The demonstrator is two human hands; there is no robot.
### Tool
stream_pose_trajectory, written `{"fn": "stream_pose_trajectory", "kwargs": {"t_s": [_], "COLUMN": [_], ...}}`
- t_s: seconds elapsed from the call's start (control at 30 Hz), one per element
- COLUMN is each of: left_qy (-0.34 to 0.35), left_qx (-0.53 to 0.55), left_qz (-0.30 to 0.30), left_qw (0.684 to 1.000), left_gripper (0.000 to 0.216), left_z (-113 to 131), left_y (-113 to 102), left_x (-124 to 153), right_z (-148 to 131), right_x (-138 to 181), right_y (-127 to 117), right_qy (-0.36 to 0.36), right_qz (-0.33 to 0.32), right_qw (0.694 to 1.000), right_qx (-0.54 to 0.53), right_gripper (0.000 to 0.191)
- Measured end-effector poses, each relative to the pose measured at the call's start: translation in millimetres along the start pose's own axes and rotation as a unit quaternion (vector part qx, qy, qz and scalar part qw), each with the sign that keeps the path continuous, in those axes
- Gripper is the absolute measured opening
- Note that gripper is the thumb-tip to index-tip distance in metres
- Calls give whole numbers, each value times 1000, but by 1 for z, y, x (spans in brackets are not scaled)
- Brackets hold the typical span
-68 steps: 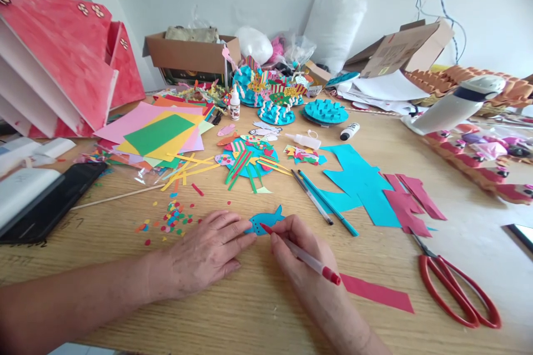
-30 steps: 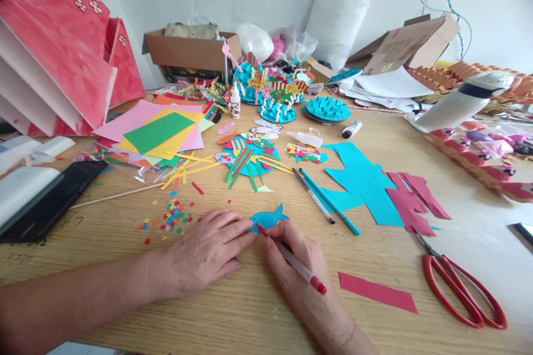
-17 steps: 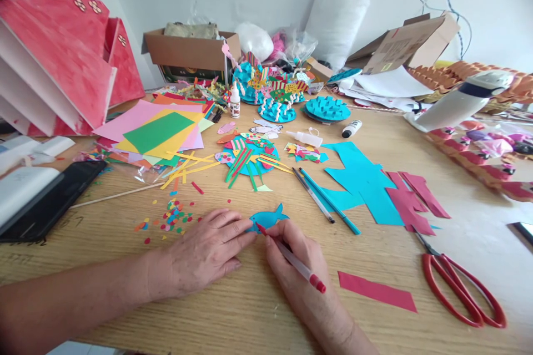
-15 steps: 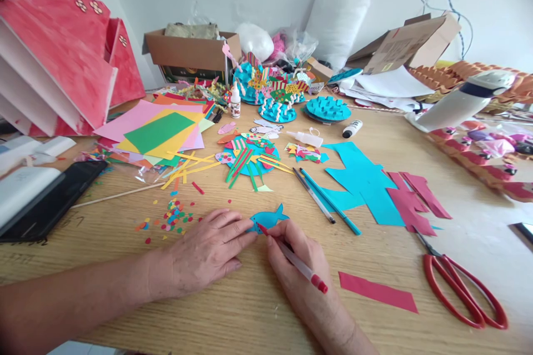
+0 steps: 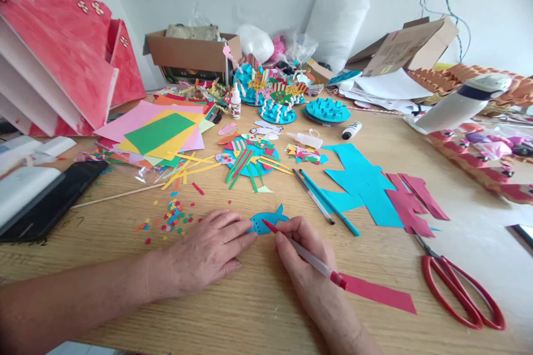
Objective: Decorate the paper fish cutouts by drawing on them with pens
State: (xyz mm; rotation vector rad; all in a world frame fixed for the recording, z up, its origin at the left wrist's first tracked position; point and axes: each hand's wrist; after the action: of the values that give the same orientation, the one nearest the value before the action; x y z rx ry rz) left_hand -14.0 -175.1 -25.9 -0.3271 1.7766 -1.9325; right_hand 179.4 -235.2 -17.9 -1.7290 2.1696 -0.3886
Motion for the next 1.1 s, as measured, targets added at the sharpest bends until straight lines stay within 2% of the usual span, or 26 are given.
{"fn": "stream_pose_trajectory", "kwargs": {"t_s": [0.1,0.27,0.43,0.53,0.63,0.77,0.87,0.97,1.1], "left_qy": [-2,-5,-3,1,0,2,2,5,7], "left_qx": [4,23,25,24,25,23,24,26,24], "left_qz": [-2,10,25,19,20,20,27,38,43], "left_qw": [1000,1000,999,1000,999,1000,999,999,999], "left_gripper": [42,41,38,37,38,36,34,32,28], "left_z": [0,1,-1,-1,-2,-2,-3,-4,-4], "left_y": [0,2,3,2,1,3,4,6,6], "left_x": [0,1,0,0,1,1,1,0,-2], "right_z": [-3,-6,-7,0,10,21,23,20,17], "right_x": [1,4,-1,-5,-4,0,1,-1,-8], "right_y": [-7,-20,-23,-25,-31,-44,-53,-58,-58], "right_qy": [6,-12,-61,-101,-172,-289,-338,-352,-328], "right_qz": [21,-10,-29,0,34,-8,-13,-18,-30], "right_qw": [1000,999,992,986,964,905,874,867,871], "right_qx": [-18,37,108,131,201,313,350,354,365], "right_gripper": [14,15,14,12,9,13,23,28,26]}}
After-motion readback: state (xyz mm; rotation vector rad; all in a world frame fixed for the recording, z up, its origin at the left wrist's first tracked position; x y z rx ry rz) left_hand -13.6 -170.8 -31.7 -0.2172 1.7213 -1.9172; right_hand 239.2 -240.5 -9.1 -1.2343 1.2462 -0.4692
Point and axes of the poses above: each hand's wrist, its own x-axis away from the middle knuckle, its own y-axis out of the palm, z = x × y, and after that the axes turned 7 degrees about -y, right-handed
